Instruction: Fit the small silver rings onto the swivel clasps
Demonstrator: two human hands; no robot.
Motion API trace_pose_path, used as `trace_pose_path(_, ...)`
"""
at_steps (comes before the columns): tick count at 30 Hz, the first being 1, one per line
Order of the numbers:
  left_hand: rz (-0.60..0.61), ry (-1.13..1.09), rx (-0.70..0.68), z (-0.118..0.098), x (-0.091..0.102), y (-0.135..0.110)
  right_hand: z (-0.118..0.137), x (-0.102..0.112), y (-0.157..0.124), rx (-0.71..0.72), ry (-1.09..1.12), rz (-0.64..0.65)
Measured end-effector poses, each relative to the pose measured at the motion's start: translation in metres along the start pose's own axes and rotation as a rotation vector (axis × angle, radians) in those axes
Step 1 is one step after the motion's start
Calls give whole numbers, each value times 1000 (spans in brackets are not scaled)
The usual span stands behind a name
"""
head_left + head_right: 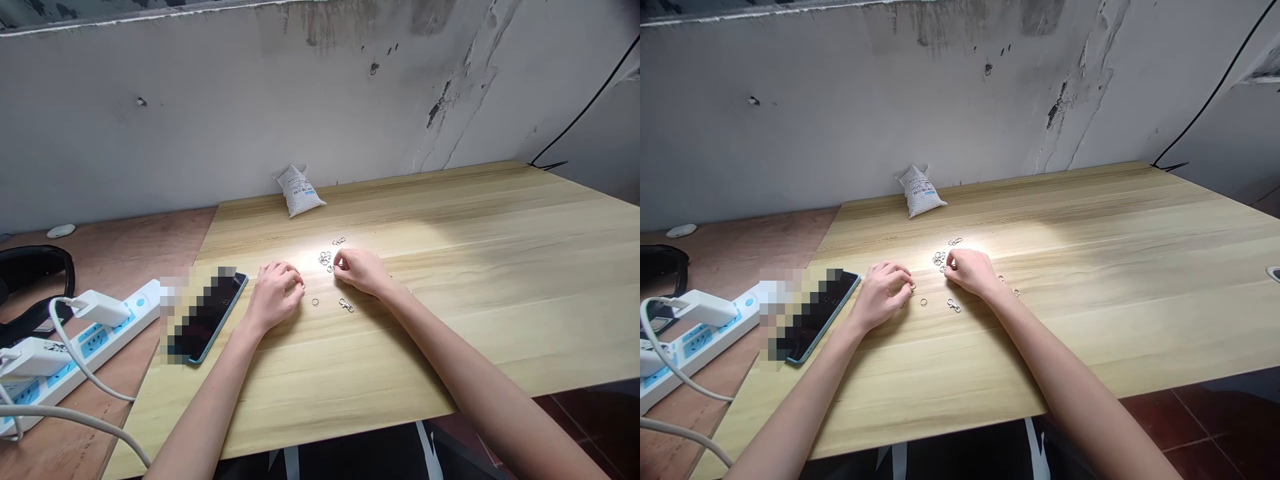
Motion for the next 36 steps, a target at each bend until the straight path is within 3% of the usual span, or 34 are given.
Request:
trace_pose_path(8, 13, 1, 1, 2, -2, 0, 4, 1, -2, -10, 21, 57)
trace_pose_path(16, 14, -5, -6, 0, -2, 0, 12, 2, -5, 73, 35, 51)
trace_pose_path(21, -26, -12, -14, -3, 3, 0, 19, 1, -8, 110, 300, 59)
trace_pose_path(28, -38, -183, -63, -13, -1, -1, 39, -15, -14, 191, 786, 274)
trace_pose_path(36, -64, -385, -17, -9, -4, 0, 47, -14, -13, 187, 973, 291)
Point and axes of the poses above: each hand's wrist, its own y-axis towards the middle knuckle, its own x-axis out of the back of the hand, z = x × y, the point moved 7 cm from there along y, towards the middle knuckle, and after that the axes turned 7 degrees about -y, right-handed, at the moved point
